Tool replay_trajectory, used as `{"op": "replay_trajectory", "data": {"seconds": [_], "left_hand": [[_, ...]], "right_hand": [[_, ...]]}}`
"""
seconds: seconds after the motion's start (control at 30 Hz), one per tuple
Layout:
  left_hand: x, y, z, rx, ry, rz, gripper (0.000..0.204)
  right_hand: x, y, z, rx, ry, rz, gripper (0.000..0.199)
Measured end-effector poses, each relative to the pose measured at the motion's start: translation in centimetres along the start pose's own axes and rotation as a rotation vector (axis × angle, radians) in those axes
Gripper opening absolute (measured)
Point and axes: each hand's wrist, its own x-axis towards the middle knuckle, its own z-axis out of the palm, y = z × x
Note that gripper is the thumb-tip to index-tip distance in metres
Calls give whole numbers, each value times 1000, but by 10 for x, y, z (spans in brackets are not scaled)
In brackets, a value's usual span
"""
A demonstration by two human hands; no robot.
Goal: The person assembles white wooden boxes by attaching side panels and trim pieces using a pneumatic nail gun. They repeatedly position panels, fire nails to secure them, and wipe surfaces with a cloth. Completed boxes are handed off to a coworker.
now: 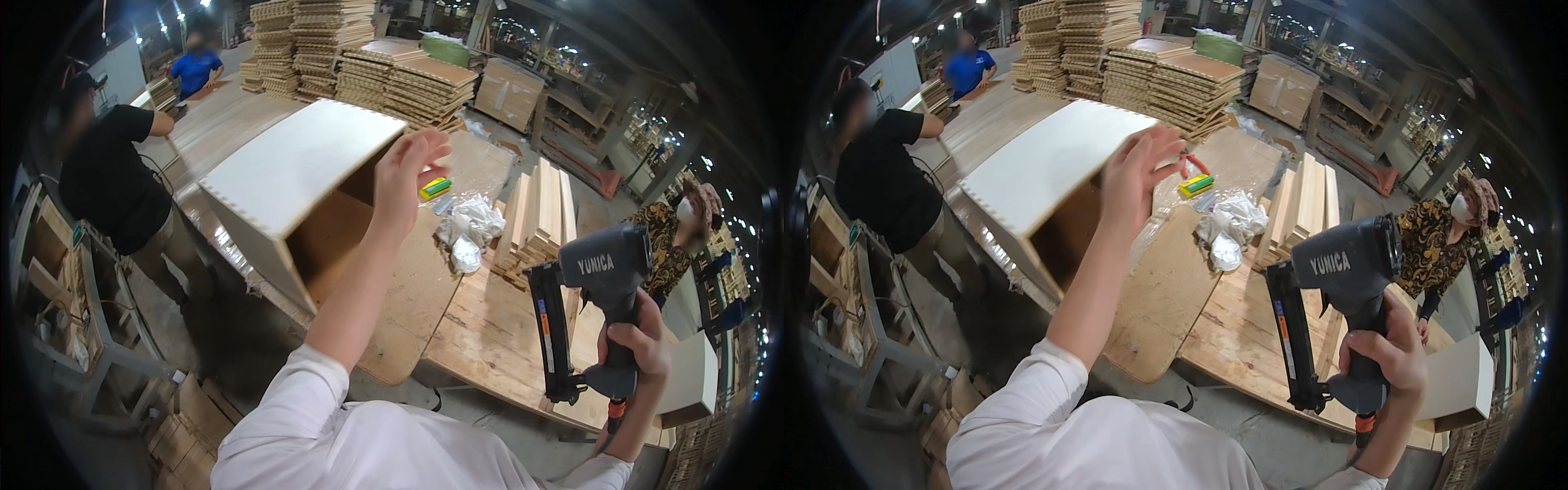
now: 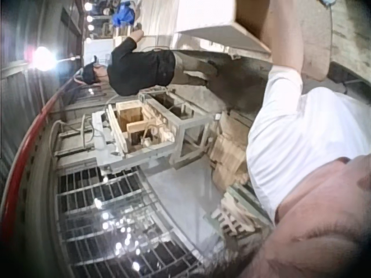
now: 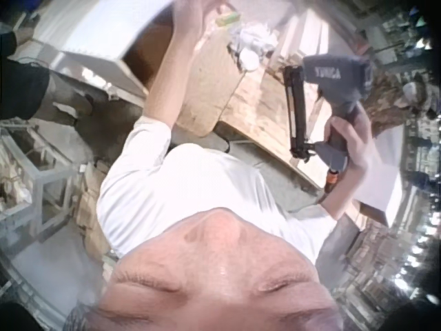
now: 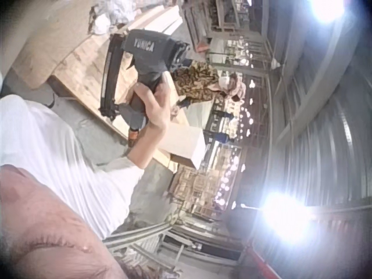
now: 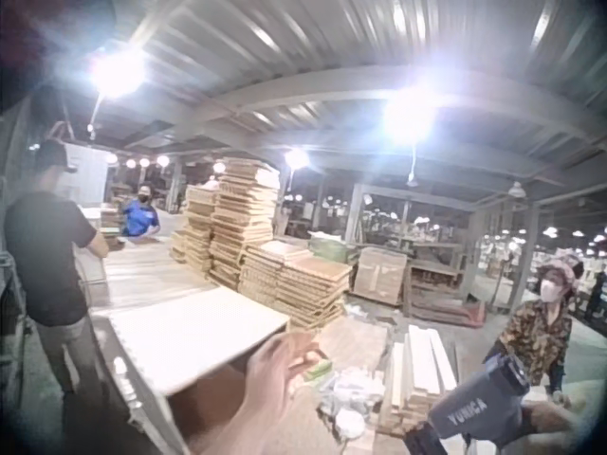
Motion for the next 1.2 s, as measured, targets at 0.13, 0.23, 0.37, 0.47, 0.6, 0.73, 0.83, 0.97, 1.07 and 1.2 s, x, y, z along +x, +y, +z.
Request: {"op": "replay_trajectory", "data": {"seconds": [0.13,0.23,0.37,0.47,0.6,0.73,0.83,0.97,1.07,1.2], "left_hand": [[-78,113,-136,1175,360,1371,26],[-72,156,-254,820,912,753,44],[-87,143,-369,817,803,-29,64],[-101,133,-375,1054,712,-11,68],[-153,70,-286,1355,548,-133,47],[-232,56,-175,1474,245,8,25],[-247,46,-171,1512,75,152,25],[-244,42,-176,1480,-9,206,24],[-243,41,-177,1482,-14,212,23],[-244,40,-175,1532,-25,228,23]], "right_hand": [[18,-12,23,-45,-62,-50,59],[32,-22,43,-67,-111,-43,56],[55,-33,60,-79,-248,-74,55],[58,-41,64,-106,-268,-70,53],[65,-45,56,-150,-212,10,48],[79,-57,40,-192,-229,85,39],[91,-64,44,-230,-248,97,35],[101,-66,48,-272,-292,154,33],[106,-67,55,-292,-317,187,33],[113,-68,57,-329,-340,205,33]]}}
